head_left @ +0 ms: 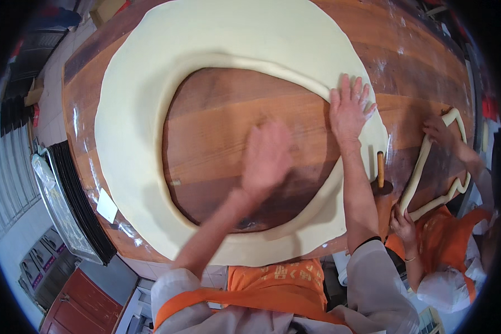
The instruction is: The person kneads a large piece of dough by hand on a floured wooden table, rolls it out into a large thin circle using a rolling pin, cuts a hole in the center, stretches it into a large ring, and then cuts the ring into segments with a scraper.
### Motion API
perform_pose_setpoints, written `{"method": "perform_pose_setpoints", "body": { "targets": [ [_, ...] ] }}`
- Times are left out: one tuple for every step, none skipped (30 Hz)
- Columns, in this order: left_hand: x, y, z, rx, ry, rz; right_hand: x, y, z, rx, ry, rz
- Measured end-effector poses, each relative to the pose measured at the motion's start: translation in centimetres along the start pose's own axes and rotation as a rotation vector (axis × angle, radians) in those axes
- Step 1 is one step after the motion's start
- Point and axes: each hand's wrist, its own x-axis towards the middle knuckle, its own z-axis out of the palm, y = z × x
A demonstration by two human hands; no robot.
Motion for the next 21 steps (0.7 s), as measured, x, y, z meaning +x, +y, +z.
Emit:
{"method": "perform_pose_setpoints", "body": {
  "targets": [
    [3.2, -2.3, -2.0, 0.12, 0.049, -0.03, 0.9, 0.8, 0.6, -0.006, -0.005, 0.024],
    [6.2, -4.6, -3.2, 0.239, 0.1, -0.061, 1.7, 1.4, 1.0, 0.016, -0.004, 0.05],
    [7.9, -7.7, -3.3, 0.229, 0.172, -0.029, 2.2, 1.1, 1.1, 0.049, -0.017, 0.081],
    [9.5, -10.2, -2.9, 0.215, 0.248, 0.009, 2.7, 1.1, 1.1, 0.076, -0.027, 0.115],
    [11.4, -10.9, -3.0, 0.256, 0.255, 0.03, 3.2, 1.3, 1.0, 0.095, -0.037, 0.152],
    [13.1, -11.1, -3.1, 0.296, 0.261, 0.046, 3.6, 1.4, 0.7, 0.083, -0.058, 0.153],
    [14.8, -11.1, -3.3, 0.333, 0.267, 0.062, 3.7, 1.5, 0.9, 0.057, -0.04, 0.139],
    [16.7, -10.9, -3.2, 0.357, 0.266, 0.008, 3.8, 1.9, 1.0, 0.024, -0.02, 0.124],
    [18.4, -10.6, -3.3, 0.393, 0.264, -0.056, 4.0, 1.6, 0.6, 0.004, -0.001, 0.1],
    [20.0, -10.5, -3.3, 0.429, 0.262, -0.122, 3.7, 1.2, 0.0, -0.029, 0.002, 0.051],
    [21.2, -10.9, -3.1, 0.444, 0.288, -0.151, 3.5, -0.4, -1.0, 0.016, 0.039, -0.008],
    [22.1, -11.5, -2.9, 0.459, 0.308, -0.179, 3.0, -2.4, -2.3, 0.064, 0.069, -0.064],
    [22.9, -12.1, -2.7, 0.471, 0.325, -0.202, 2.6, -4.5, -3.1, 0.107, 0.099, -0.114],
    [24.0, -12.3, -2.4, 0.458, 0.352, -0.201, 2.4, -6.3, -3.9, 0.165, 0.053, -0.187],
    [24.9, -12.7, -2.0, 0.452, 0.374, -0.201, 2.0, -8.3, -4.0, 0.231, 0.004, -0.258],
    [25.8, -12.9, -1.9, 0.45, 0.398, -0.203, 1.8, -10.4, -3.8, 0.318, -0.064, -0.312],
    [26.7, -13.0, -2.1, 0.44, 0.385, -0.199, 2.0, -11.7, -3.5, 0.405, -0.129, -0.371],
    [27.7, -12.7, -2.4, 0.429, 0.379, -0.192, 2.6, -12.1, -2.4, 0.436, -0.089, -0.35],
    [28.5, -12.6, -2.8, 0.422, 0.372, -0.187, 3.5, -12.6, -0.8, 0.47, -0.051, -0.332],
    [29.1, -12.7, -2.7, 0.394, 0.399, -0.148, 4.6, -13.3, 0.6, 0.506, -0.017, -0.316],
    [29.0, -13.4, -2.8, 0.376, 0.419, -0.122, 5.7, -13.6, 0.8, 0.393, 0.001, -0.329]
  ]
}}
